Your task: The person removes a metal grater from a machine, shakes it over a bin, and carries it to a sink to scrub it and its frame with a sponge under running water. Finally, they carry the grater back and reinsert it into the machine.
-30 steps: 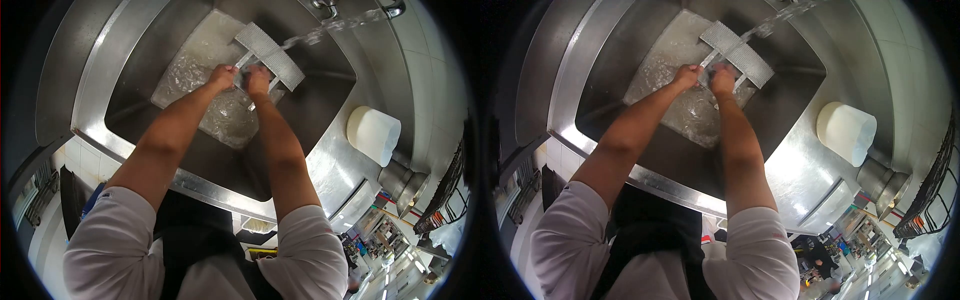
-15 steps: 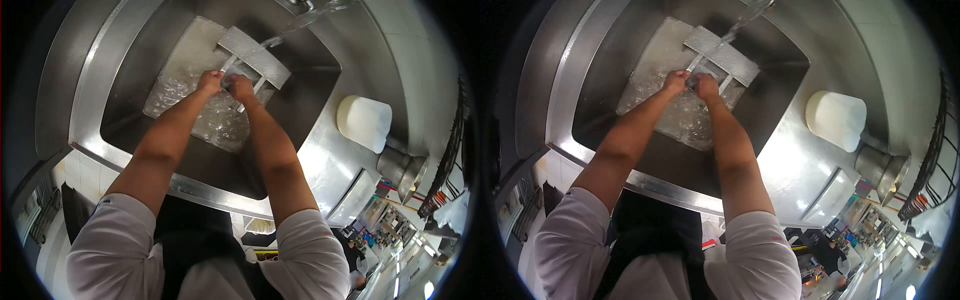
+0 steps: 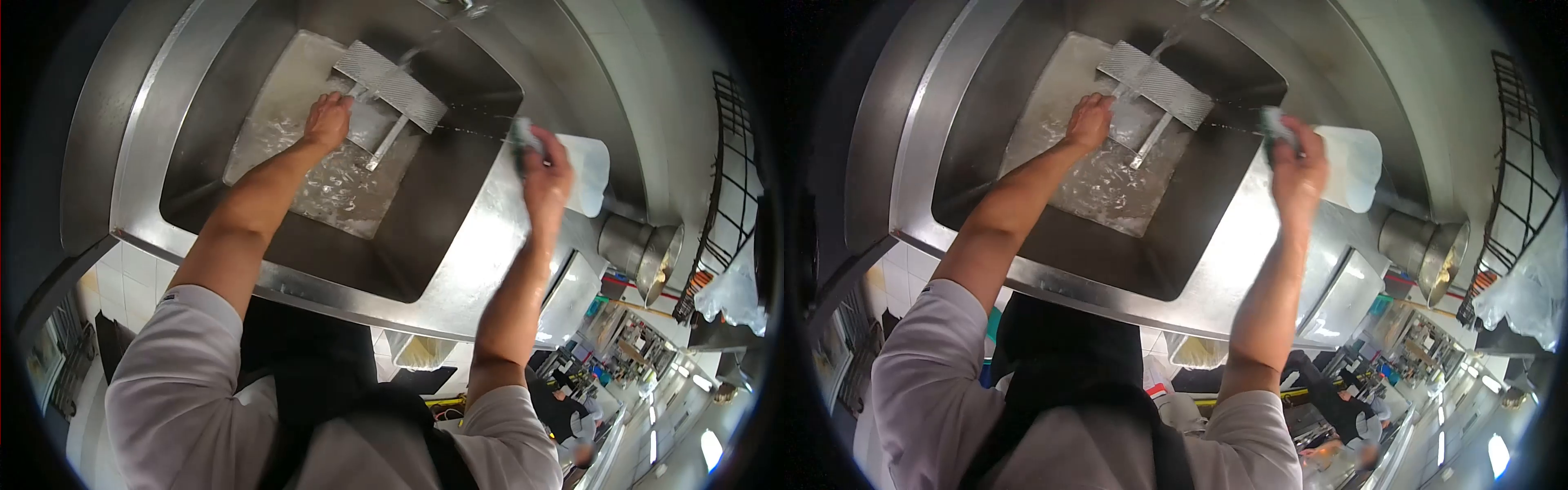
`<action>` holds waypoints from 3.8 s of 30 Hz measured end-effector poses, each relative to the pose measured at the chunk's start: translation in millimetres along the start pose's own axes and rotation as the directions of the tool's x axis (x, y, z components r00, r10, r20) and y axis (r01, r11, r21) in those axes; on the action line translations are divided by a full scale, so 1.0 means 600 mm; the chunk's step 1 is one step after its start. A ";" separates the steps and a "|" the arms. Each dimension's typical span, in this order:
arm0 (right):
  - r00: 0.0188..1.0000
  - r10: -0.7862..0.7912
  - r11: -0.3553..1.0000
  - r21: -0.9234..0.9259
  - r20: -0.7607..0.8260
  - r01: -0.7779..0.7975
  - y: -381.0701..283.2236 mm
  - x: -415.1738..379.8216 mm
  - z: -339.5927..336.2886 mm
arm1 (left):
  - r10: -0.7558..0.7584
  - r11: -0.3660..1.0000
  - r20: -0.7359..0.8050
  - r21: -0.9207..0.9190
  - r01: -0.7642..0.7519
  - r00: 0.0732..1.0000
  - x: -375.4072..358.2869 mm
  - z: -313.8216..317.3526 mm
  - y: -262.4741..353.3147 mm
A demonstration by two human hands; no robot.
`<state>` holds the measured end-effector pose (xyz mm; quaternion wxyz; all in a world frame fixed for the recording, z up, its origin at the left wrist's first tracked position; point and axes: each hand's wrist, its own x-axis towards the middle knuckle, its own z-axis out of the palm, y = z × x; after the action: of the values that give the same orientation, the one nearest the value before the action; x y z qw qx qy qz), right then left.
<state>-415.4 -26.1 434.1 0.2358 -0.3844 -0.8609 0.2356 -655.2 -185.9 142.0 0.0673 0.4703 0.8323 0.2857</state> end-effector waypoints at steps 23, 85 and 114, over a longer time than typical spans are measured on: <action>0.684 0.502 0.795 -0.593 0.528 -0.126 0.418 0.150 -0.130 | -0.189 0.893 0.666 -0.189 0.408 0.721 -0.140 0.136 0.031; 0.992 -0.090 0.995 0.039 -0.087 0.093 0.030 0.079 0.432 | -0.395 -0.057 0.687 -0.682 0.730 0.611 0.171 -0.069 0.059; 0.731 0.583 0.108 0.858 0.354 -0.502 0.055 -0.010 0.611 | -0.710 0.081 0.415 -0.754 0.651 0.569 0.075 -0.084 0.090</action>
<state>-608.9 -93.6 128.2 0.3356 -0.4762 -0.3594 0.7289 -658.8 -148.1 219.7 0.3898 -0.0816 0.6900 0.6044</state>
